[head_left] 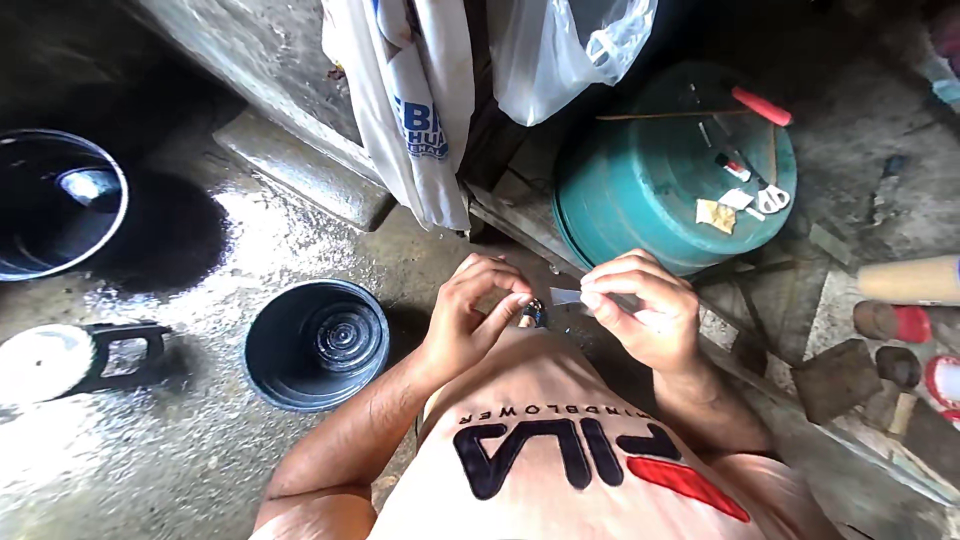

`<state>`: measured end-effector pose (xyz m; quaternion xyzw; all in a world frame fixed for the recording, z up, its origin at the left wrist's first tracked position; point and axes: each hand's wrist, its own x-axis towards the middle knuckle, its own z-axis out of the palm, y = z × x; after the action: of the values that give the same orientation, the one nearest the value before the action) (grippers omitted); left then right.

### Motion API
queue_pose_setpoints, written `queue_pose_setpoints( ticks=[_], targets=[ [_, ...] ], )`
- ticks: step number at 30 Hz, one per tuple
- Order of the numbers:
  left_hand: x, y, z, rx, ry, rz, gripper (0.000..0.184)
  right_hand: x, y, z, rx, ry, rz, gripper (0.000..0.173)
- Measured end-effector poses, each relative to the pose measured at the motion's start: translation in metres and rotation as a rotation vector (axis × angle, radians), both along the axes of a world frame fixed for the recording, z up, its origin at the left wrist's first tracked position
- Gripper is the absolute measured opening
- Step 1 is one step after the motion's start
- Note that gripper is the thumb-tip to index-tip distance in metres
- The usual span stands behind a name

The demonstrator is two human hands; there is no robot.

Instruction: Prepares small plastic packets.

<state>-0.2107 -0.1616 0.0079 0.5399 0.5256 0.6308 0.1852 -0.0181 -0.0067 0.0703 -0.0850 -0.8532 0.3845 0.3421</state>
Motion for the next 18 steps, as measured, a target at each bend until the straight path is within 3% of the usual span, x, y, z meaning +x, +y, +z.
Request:
queue_pose_setpoints(
  ticks=[5,11,18],
  targets=[
    [0.008,-0.005,-0.008,-0.024,-0.171,-0.042,0.016,-0.001,-0.009,0.001,-0.014,0.004,-0.013,0.006],
    [0.03,-0.002,-0.017,-0.031,-0.546,-0.16,0.02,0.001,-0.016,-0.004,-0.033,-0.005,-0.028,0.007],
    [0.037,0.005,-0.014,-0.023,-0.694,-0.255,0.015,0.003,-0.027,-0.016,-0.103,-0.002,-0.032,0.01]
  ],
)
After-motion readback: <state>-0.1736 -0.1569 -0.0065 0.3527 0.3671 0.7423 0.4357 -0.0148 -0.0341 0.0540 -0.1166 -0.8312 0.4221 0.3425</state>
